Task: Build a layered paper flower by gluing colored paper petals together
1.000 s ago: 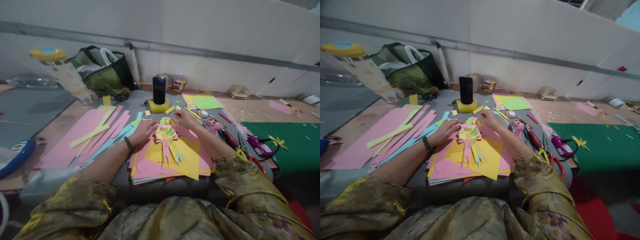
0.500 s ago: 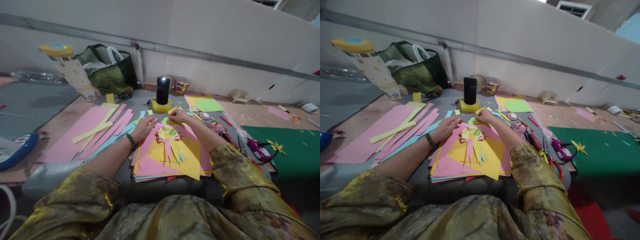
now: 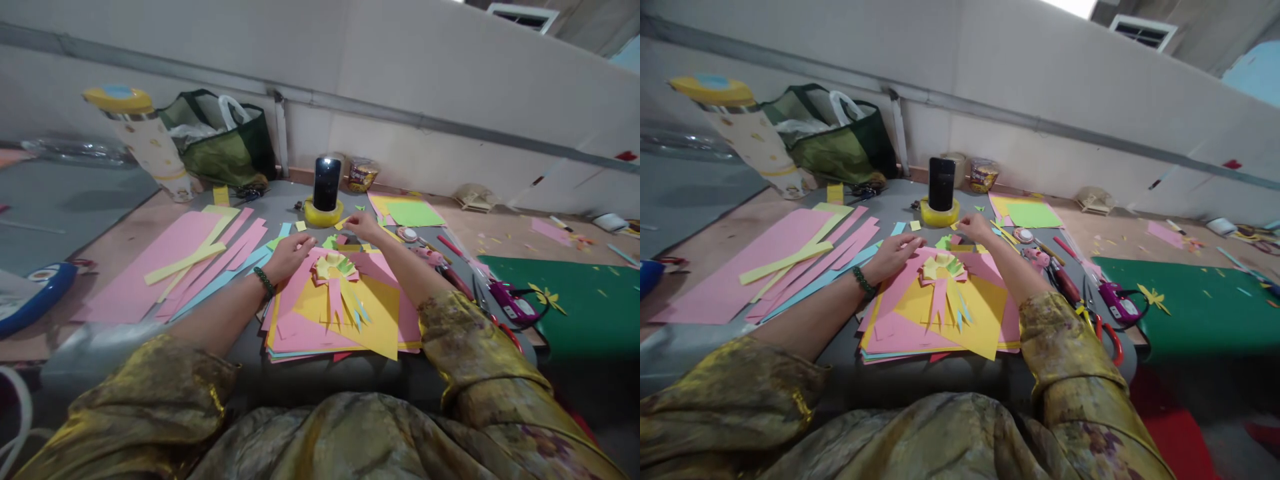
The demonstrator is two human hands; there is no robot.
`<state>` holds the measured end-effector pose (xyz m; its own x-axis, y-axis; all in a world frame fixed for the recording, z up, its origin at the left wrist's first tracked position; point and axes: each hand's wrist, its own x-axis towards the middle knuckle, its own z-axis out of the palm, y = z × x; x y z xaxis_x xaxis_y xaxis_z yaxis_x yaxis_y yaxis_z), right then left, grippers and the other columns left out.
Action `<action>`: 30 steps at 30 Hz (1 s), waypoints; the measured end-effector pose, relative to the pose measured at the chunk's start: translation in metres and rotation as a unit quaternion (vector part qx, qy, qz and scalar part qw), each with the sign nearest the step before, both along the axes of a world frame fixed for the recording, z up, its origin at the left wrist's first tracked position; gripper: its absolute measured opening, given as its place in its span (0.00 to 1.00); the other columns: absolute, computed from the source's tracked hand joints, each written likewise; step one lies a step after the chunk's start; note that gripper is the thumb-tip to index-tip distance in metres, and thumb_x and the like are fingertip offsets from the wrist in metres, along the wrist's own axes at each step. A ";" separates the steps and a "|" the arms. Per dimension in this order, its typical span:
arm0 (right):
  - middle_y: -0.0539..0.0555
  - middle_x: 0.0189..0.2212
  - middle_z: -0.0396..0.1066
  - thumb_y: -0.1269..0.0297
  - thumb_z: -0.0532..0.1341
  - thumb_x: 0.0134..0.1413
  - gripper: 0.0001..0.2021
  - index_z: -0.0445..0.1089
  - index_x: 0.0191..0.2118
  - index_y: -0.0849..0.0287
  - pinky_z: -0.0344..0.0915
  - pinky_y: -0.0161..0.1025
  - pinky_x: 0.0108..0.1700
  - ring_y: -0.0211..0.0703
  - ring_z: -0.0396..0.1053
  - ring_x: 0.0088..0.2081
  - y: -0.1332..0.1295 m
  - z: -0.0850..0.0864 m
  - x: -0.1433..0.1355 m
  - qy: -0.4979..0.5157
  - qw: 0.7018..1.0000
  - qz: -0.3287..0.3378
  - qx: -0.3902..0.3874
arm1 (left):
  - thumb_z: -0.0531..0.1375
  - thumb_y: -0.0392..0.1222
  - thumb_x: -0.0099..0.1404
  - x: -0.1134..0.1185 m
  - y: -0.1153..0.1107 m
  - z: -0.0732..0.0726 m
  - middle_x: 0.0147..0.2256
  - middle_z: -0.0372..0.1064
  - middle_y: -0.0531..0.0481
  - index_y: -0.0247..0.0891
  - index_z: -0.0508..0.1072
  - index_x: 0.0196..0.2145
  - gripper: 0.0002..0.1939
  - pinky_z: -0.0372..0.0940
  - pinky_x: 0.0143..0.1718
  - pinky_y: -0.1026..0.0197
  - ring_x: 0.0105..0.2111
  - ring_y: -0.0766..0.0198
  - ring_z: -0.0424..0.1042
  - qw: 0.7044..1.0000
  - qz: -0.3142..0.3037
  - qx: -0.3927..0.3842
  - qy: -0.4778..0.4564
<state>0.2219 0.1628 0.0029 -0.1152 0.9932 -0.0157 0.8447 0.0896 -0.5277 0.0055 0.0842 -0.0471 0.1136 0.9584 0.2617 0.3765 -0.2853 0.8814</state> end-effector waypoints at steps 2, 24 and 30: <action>0.50 0.23 0.75 0.70 0.67 0.48 0.04 0.77 0.25 0.61 0.61 0.32 0.31 0.39 0.70 0.29 -0.002 -0.003 -0.003 0.007 1.000 0.008 -0.022 | 0.57 0.63 0.62 0.001 -0.002 0.003 0.34 0.75 0.46 0.40 0.75 0.30 0.23 0.73 0.38 0.54 0.39 0.53 0.74 1.000 -0.008 -0.009 0.001; 0.49 0.26 0.75 0.69 0.62 0.57 0.08 0.80 0.37 0.63 0.61 0.32 0.33 0.35 0.68 0.29 -0.099 0.047 -0.028 0.146 0.965 0.203 0.074 | 0.72 0.47 0.49 0.018 -0.037 0.039 0.30 0.69 0.55 0.36 0.75 0.49 0.31 0.66 0.28 0.64 0.26 0.69 0.67 0.935 -0.167 -0.160 -0.268; 0.51 0.30 0.77 0.68 0.65 0.58 0.06 0.78 0.40 0.61 0.63 0.32 0.34 0.36 0.69 0.30 -0.120 0.051 -0.017 0.076 0.979 0.149 0.115 | 0.73 0.44 0.47 0.020 -0.042 0.041 0.24 0.67 0.59 0.36 0.75 0.44 0.27 0.68 0.25 0.63 0.22 0.69 0.66 0.929 -0.183 -0.186 -0.262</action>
<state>0.2054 0.0424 0.0539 -0.3844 0.8903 0.2442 0.6754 0.4516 -0.5830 0.0251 0.0425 -0.0065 0.4008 0.9156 0.0309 -0.1947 0.0522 0.9795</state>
